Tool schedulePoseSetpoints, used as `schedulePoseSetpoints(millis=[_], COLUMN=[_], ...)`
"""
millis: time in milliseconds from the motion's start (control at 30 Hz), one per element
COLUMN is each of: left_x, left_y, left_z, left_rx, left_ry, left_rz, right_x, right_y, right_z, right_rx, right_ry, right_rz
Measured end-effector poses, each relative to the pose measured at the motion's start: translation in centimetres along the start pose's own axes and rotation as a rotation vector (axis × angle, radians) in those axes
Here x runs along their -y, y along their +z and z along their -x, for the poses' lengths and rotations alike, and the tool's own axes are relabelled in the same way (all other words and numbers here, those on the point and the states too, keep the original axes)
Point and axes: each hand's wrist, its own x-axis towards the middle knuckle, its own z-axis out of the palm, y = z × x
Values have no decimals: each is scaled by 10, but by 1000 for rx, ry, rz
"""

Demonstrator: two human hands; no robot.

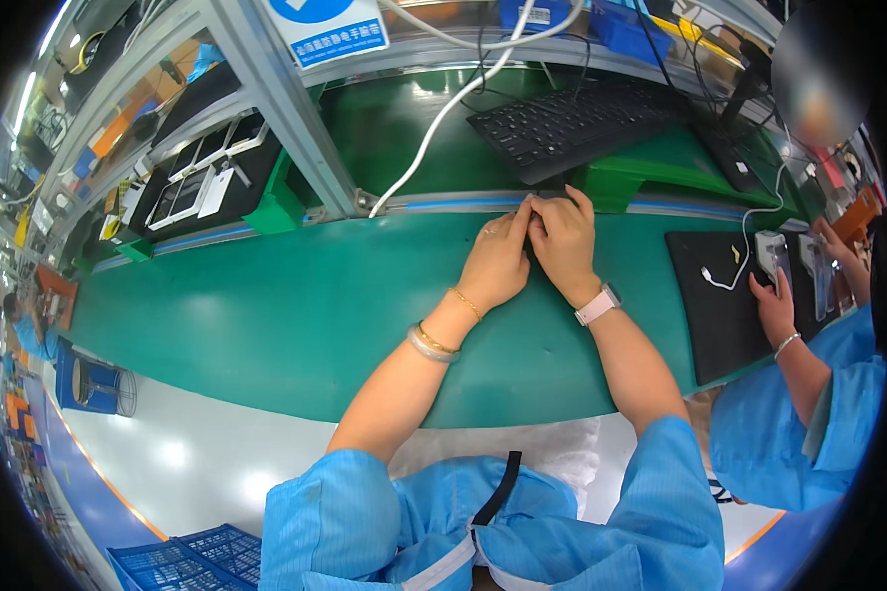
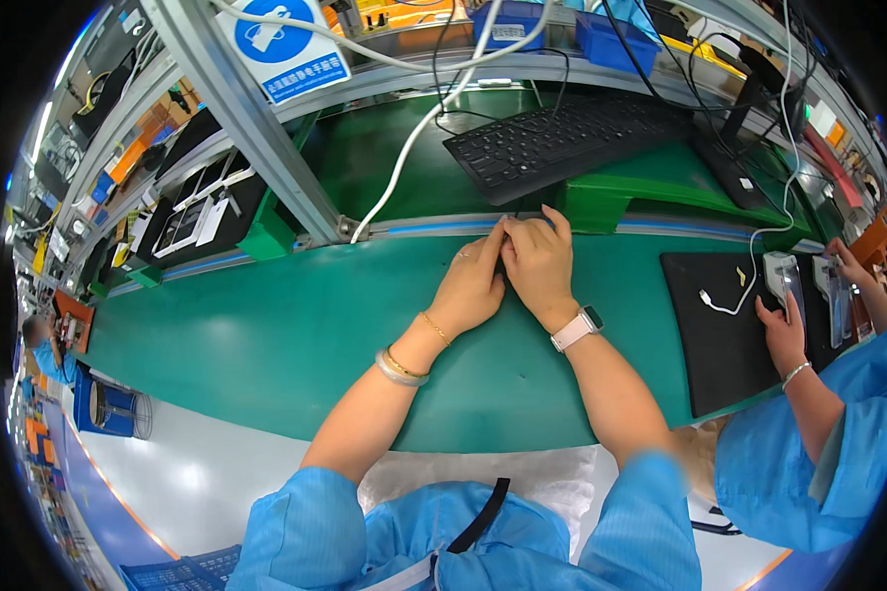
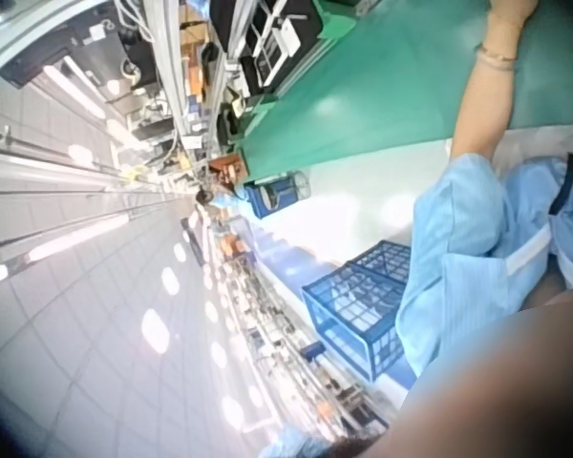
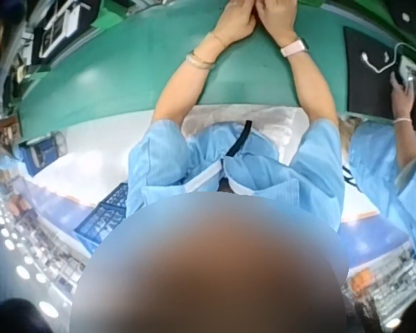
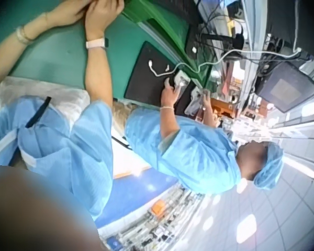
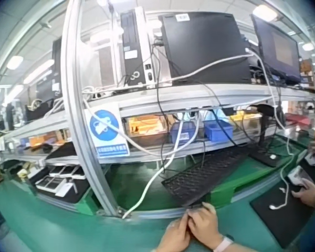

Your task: Scan and inspect electronic handheld devices at a factory workstation before placing them on a production line.

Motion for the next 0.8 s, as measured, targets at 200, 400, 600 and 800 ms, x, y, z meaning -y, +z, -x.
schedulePoseSetpoints(millis=[200, 400, 600, 800], left_x=[-5, 2, 3, 4], left_y=[3, 12, 17, 18], left_z=[-1, 10, 11, 10], left_rx=[-64, -63, -70, -63], left_ry=[-100, -87, -120, -164], left_rz=[140, 114, 63, 79], right_x=[1, -23, -13, -19], right_y=[-2, 13, 12, 14], right_z=[1, 31, 22, 26], right_rx=[119, 257, 286, 338], right_ry=[-29, 91, 114, 91], right_rz=[25, -7, -121, -144])
